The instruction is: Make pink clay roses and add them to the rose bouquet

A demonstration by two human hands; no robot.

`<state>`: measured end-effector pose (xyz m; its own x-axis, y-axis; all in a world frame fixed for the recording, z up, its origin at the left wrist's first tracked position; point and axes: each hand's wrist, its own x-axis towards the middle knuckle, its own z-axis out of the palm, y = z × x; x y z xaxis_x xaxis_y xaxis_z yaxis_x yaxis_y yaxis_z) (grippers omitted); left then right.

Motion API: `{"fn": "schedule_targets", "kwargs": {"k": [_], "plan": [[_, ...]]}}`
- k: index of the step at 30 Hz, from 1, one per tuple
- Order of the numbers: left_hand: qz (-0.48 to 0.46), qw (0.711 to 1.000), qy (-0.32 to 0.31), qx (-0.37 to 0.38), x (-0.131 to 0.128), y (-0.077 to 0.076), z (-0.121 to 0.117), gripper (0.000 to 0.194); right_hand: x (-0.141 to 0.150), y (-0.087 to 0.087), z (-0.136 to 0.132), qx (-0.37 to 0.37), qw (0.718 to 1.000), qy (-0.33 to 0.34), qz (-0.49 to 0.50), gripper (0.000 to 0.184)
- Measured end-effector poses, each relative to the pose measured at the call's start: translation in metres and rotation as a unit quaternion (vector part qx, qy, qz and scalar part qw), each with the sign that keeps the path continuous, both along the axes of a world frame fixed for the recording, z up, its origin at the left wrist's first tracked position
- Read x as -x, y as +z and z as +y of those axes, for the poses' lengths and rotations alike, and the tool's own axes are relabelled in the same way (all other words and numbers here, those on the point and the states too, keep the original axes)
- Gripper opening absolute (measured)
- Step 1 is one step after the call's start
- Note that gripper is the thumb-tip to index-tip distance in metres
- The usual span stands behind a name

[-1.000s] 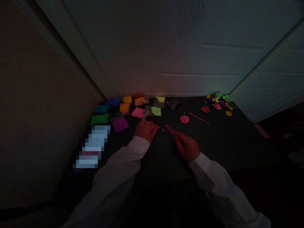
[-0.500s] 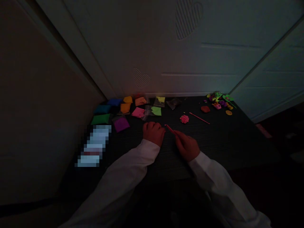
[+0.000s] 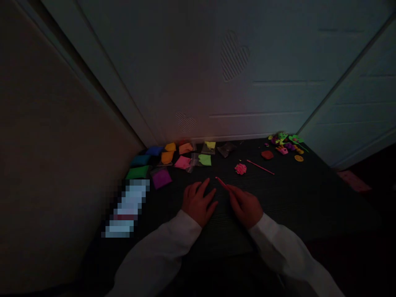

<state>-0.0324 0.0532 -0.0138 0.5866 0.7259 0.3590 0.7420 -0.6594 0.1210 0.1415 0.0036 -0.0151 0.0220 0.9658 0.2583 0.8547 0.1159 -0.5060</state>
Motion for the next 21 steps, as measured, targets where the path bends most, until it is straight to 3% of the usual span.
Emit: {"fn": "schedule_targets", "kwargs": {"k": [3,9,17,21], "plan": [[0.009,1.000,-0.013,0.007,0.000,0.003,-0.005,0.034,0.000,0.002,0.000,-0.001,1.000,0.006,-0.002,0.033],[0.011,1.000,0.024,0.016,-0.010,0.002,0.002,0.042,-0.001,0.005,-0.001,0.000,1.000,-0.002,-0.008,0.033],[0.027,0.998,-0.042,0.036,0.000,0.005,-0.003,0.037,-0.001,0.005,-0.001,0.009,1.000,-0.001,-0.008,0.034],[0.027,0.999,-0.006,0.040,-0.007,0.002,0.001,0.045,-0.001,0.004,-0.001,0.000,1.000,-0.005,-0.013,0.034]]}}
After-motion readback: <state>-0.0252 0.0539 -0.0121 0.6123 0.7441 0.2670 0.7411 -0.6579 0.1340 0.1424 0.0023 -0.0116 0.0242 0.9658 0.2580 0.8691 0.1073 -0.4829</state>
